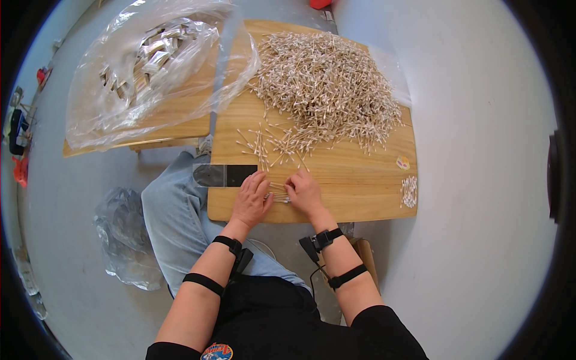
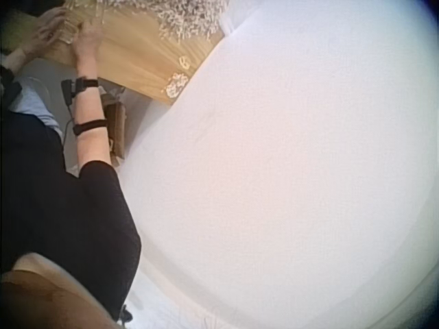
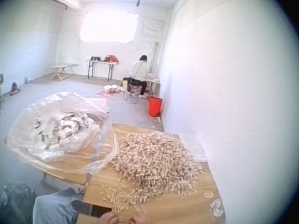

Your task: Organize and align cotton swabs into a small tray or holder on a desk.

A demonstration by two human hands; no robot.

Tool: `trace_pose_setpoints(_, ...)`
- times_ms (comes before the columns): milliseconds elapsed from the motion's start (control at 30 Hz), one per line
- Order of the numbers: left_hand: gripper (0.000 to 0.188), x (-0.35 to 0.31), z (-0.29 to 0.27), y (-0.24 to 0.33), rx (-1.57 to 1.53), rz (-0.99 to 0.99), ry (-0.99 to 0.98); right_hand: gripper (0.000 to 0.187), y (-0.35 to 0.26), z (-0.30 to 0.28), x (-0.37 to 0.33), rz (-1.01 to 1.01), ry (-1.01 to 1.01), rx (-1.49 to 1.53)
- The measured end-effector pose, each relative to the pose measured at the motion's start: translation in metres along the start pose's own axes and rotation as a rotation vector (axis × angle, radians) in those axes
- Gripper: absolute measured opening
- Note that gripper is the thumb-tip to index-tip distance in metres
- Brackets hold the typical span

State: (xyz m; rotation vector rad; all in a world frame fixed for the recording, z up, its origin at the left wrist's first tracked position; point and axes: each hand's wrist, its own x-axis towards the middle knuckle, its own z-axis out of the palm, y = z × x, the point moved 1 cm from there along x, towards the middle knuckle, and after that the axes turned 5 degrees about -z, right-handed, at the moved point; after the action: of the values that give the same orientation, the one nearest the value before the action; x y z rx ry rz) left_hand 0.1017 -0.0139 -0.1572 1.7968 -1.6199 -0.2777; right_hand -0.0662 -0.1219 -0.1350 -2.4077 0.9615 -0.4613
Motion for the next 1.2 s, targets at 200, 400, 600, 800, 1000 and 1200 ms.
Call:
trace_pose_setpoints(200, 0.031, 0.004, -0.002, 0.008, 0.044, 0.042, -0.013, 0.014, 0.024, -0.004, -0.001, 0.324, 0.358, 0.057)
trace_pose_setpoints(400, 0.031, 0.002, -0.003, 0.007, -0.050, 0.037, -0.016, 0.011, 0.040, -0.010, 0.003, 0.181, 0.271, -0.175)
trace_pose_setpoints(600, 0.036, 0.000, -0.004, 0.005, -0.006, -0.005, 0.012, 0.009, 0.019, -0.001, -0.016, -0.002, 0.151, -0.051)
trace_pose_setpoints(800, 0.033, 0.005, -0.003, 0.009, 0.049, 0.035, -0.026, 0.022, 0.015, 0.005, 0.001, 0.260, 0.295, -0.050)
trace_pose_setpoints(1000, 0.024, 0.006, -0.008, 0.010, -0.047, 0.040, -0.010, 0.019, 0.020, 0.000, 0.027, 0.393, 0.231, -0.231)
trace_pose_setpoints(1200, 0.026, 0.004, -0.008, 0.008, -0.062, 0.017, -0.008, 0.011, 0.025, 0.002, -0.012, 0.310, 0.326, -0.095)
